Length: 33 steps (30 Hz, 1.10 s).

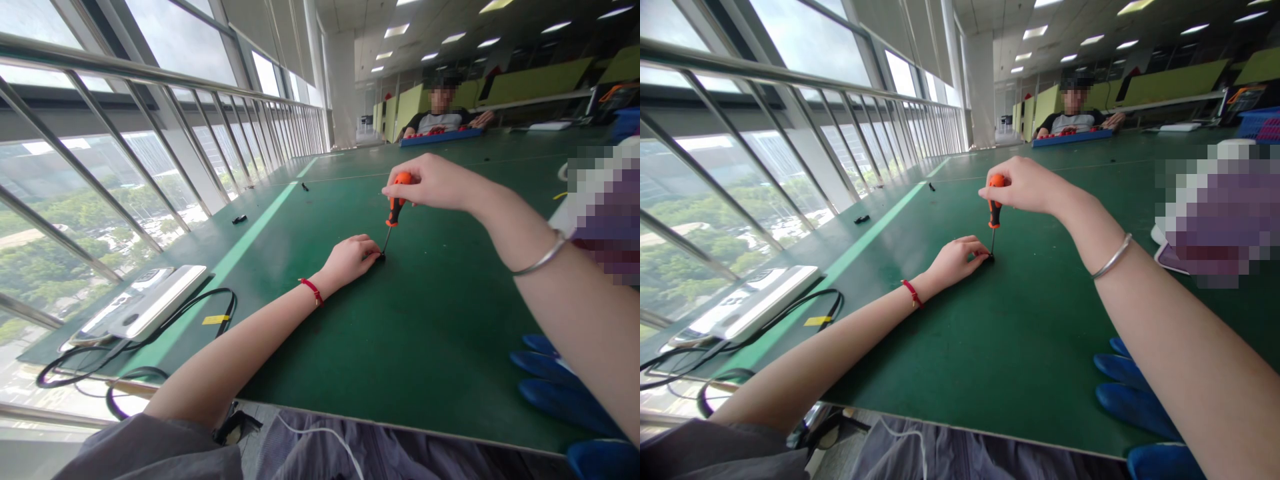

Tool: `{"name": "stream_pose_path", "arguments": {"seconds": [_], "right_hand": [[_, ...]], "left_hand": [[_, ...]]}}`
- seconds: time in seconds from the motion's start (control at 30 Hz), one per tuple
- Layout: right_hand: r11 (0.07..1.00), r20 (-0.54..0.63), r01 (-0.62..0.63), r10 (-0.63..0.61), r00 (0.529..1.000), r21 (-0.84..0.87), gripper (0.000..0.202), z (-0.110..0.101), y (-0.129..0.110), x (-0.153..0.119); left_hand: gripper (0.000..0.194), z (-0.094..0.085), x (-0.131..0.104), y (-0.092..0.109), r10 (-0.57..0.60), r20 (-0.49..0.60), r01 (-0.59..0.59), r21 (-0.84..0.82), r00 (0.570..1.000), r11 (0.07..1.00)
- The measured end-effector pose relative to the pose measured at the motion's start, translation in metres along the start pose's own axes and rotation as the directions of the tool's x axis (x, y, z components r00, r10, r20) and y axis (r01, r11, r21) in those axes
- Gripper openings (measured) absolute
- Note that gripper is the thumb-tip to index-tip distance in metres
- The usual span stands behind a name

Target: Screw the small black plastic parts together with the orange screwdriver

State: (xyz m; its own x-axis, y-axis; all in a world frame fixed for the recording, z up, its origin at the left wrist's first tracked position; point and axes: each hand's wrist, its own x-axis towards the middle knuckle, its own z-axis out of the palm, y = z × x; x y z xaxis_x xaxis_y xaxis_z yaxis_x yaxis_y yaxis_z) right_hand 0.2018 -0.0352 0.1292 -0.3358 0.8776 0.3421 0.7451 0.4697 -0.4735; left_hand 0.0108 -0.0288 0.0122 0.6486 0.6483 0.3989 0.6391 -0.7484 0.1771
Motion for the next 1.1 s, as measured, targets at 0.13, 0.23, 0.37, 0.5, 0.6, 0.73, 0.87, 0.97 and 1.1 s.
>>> {"name": "stream_pose_path", "arguments": {"seconds": [0.13, 0.23, 0.37, 0.5, 0.6, 0.73, 0.87, 0.97, 1.1], "right_hand": [[1.000, -0.007, 0.009, -0.009, 1.000, -0.013, 0.020, 0.000, -0.001, -0.001], [1.000, 0.001, 0.006, -0.006, 1.000, -0.024, 0.019, 0.000, -0.002, -0.002], [0.999, 0.010, -0.003, 0.004, 1.000, -0.045, 0.013, -0.001, -0.002, -0.002], [0.999, 0.025, -0.028, 0.029, 0.999, -0.021, 0.020, -0.001, -0.004, -0.004], [0.997, 0.038, -0.076, 0.075, 0.996, 0.021, 0.037, -0.001, -0.006, -0.006], [0.997, 0.039, -0.074, 0.073, 0.997, 0.023, 0.029, -0.003, -0.008, -0.007], [0.998, 0.024, -0.060, 0.060, 0.998, 0.006, 0.015, -0.006, -0.007, -0.008], [0.999, 0.035, -0.053, 0.053, 0.998, -0.005, 0.017, -0.006, -0.004, -0.007], [0.997, 0.045, -0.079, 0.078, 0.996, 0.018, 0.034, -0.007, 0.000, -0.006]], "left_hand": [[0.024, 0.001, 0.000, 0.000, -0.013, 0.003, 0.013, -0.010, 1.000, 1.000], [0.023, 0.001, 0.000, -0.001, -0.004, 0.003, 0.004, -0.026, 1.000, 1.000], [0.021, 0.002, 0.000, -0.002, -0.009, -0.010, 0.008, -0.075, 1.000, 0.997], [0.020, 0.003, 0.001, -0.005, -0.066, -0.005, 0.065, -0.154, 0.998, 0.986], [0.020, 0.004, 0.001, -0.007, -0.092, 0.014, 0.093, -0.226, 0.996, 0.970], [0.019, 0.005, 0.002, -0.010, -0.115, 0.035, 0.121, -0.295, 0.993, 0.948], [0.018, 0.004, 0.004, -0.016, -0.146, 0.078, 0.164, -0.332, 0.986, 0.929], [0.018, 0.004, 0.004, -0.022, -0.133, 0.114, 0.168, -0.398, 0.984, 0.902], [0.020, 0.005, 0.005, -0.026, -0.109, 0.125, 0.155, -0.467, 0.986, 0.871]]}}
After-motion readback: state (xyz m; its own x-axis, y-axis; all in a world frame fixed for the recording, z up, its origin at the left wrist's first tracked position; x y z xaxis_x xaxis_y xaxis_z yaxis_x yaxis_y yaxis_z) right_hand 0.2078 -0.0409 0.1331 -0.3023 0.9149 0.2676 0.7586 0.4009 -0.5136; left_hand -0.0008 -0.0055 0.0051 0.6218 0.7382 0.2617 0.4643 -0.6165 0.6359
